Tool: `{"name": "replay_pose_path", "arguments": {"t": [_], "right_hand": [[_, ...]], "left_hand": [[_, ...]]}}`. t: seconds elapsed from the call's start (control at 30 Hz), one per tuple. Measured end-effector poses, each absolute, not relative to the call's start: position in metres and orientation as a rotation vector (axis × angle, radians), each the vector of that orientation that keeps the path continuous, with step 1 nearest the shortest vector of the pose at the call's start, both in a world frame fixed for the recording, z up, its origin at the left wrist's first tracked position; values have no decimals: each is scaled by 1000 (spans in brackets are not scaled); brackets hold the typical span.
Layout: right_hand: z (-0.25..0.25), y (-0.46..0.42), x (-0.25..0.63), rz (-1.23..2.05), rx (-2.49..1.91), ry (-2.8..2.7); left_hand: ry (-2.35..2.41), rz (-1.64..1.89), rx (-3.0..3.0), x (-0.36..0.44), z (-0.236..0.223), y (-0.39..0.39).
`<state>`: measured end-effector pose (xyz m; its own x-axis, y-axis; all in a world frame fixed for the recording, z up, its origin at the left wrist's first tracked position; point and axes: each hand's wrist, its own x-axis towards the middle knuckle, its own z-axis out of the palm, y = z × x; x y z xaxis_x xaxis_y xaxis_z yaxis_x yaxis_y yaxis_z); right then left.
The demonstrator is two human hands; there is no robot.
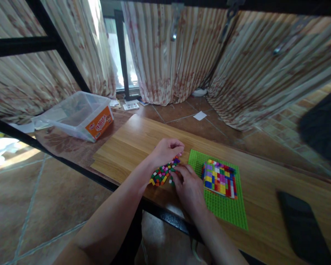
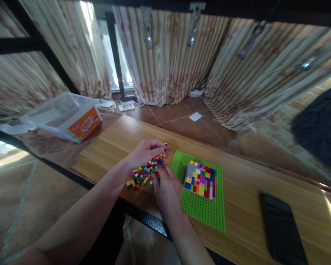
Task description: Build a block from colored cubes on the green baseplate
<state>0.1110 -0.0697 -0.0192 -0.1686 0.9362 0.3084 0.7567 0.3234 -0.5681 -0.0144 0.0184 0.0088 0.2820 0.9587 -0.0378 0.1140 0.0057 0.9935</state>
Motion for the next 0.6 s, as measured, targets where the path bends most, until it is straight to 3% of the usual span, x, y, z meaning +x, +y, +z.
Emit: {"name": "replay_pose_path", "arguments": {"t": [0.27,0.6], "right_hand": [[11,-74,149,482,-1416,-1746],[5,-66,247,272,-1664,-1558]], "left_hand": [[1073,904,1403,-11,7,19],[1119,869,1442,-8,7,20]]}}
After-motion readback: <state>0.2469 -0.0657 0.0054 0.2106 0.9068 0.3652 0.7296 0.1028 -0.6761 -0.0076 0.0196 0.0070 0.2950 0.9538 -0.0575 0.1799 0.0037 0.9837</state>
